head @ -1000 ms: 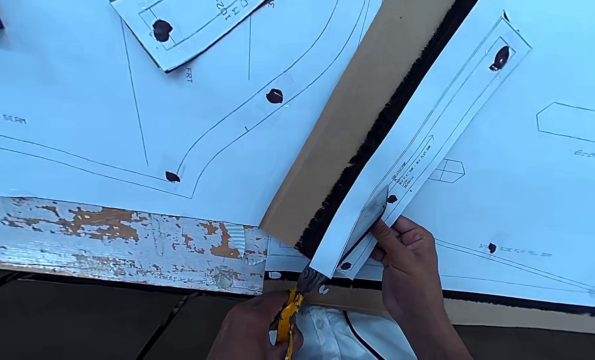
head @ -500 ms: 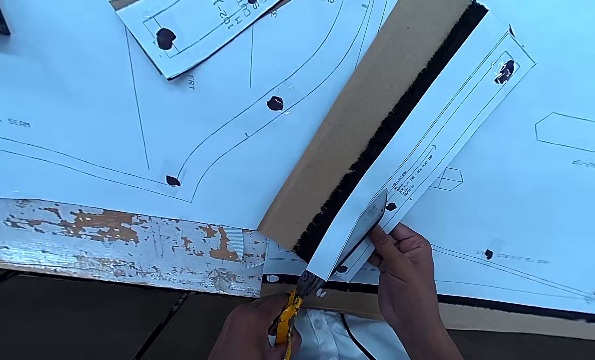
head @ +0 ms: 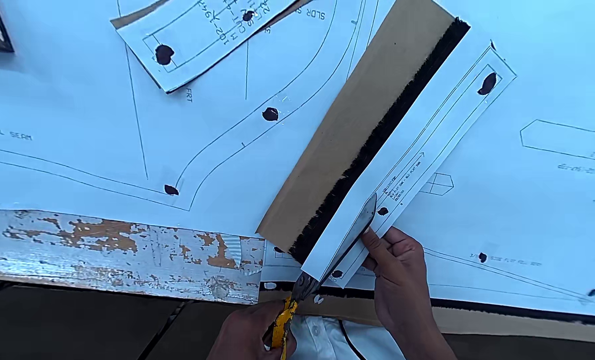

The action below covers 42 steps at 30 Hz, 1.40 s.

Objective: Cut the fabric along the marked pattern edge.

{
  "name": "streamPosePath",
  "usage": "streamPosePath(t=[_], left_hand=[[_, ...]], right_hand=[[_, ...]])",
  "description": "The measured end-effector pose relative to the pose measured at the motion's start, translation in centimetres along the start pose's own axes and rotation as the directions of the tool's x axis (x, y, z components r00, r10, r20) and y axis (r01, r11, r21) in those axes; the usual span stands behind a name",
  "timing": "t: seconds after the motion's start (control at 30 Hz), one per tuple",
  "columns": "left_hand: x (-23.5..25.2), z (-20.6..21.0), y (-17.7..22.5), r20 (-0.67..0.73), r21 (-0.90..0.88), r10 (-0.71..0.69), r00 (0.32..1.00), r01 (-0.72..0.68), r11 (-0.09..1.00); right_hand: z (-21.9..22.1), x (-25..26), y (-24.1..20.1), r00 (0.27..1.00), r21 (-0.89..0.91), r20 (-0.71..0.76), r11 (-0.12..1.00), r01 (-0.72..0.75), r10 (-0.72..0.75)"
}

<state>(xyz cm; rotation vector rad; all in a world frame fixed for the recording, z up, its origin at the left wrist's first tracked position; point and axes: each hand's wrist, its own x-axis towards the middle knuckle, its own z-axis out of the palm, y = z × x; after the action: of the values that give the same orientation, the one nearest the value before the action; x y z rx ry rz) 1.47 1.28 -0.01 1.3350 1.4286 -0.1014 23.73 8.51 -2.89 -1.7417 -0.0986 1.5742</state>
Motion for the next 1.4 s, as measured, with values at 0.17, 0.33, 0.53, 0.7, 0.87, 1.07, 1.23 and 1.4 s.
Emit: streamPosePath(t=[0.17, 0.33, 0.53, 0.7, 0.87, 1.07, 1.23, 1.4], left_hand=[[0.1, -0.1, -0.1, 0.036, -0.039, -0.007, 0.999, 0.008, 0.999], [0.0, 0.3, -0.5, 0.025, -0.052, 0.007, 1.0, -0.006, 0.999], [-0.1, 0.6, -0.7, 0.003, -0.051, 0.006, 1.0, -0.006, 0.999], [0.4, 0.6, 0.0, -0.014, -0.015, 0.015, 1.0, -0.015, 1.0], [1.0, 0.7, 0.4, -0.046, 0.028, 0.027, 0.999, -0.026, 0.999], [1.0, 0.8, 0.3, -0.057, 0.014, 0.029, 0.998, -0.028, 1.0], [1.0, 0.5, 0.1, -0.039, -0.001, 0.005, 0.999, -0.005, 1.0], [1.1, 0.8, 0.0, -0.057, -0.013, 0.013, 0.998, -0.013, 1.0]], right_hand=[[-0.1, 0.5, -1.3, 0.996, -0.065, -0.002, 0.993, 0.094, -0.094], [0.4, 1.3, -3.0, 0.995, -0.141, -0.047, 0.987, 0.078, -0.085], [0.6, 1.3, -3.3, 0.998, -0.138, -0.052, 0.99, 0.03, -0.038], [0.6, 1.3, -3.4, 0.998, -0.142, -0.051, 0.99, 0.017, -0.025], [0.5, 1.4, -3.2, 0.998, -0.125, -0.047, 0.992, 0.023, -0.029], [0.4, 1.4, -3.2, 0.999, -0.11, -0.04, 0.994, 0.027, -0.032], [0.4, 1.3, -3.2, 0.999, -0.11, -0.037, 0.994, 0.021, -0.025], [0.4, 1.2, -3.1, 0.999, -0.099, -0.029, 0.995, 0.025, -0.028]])
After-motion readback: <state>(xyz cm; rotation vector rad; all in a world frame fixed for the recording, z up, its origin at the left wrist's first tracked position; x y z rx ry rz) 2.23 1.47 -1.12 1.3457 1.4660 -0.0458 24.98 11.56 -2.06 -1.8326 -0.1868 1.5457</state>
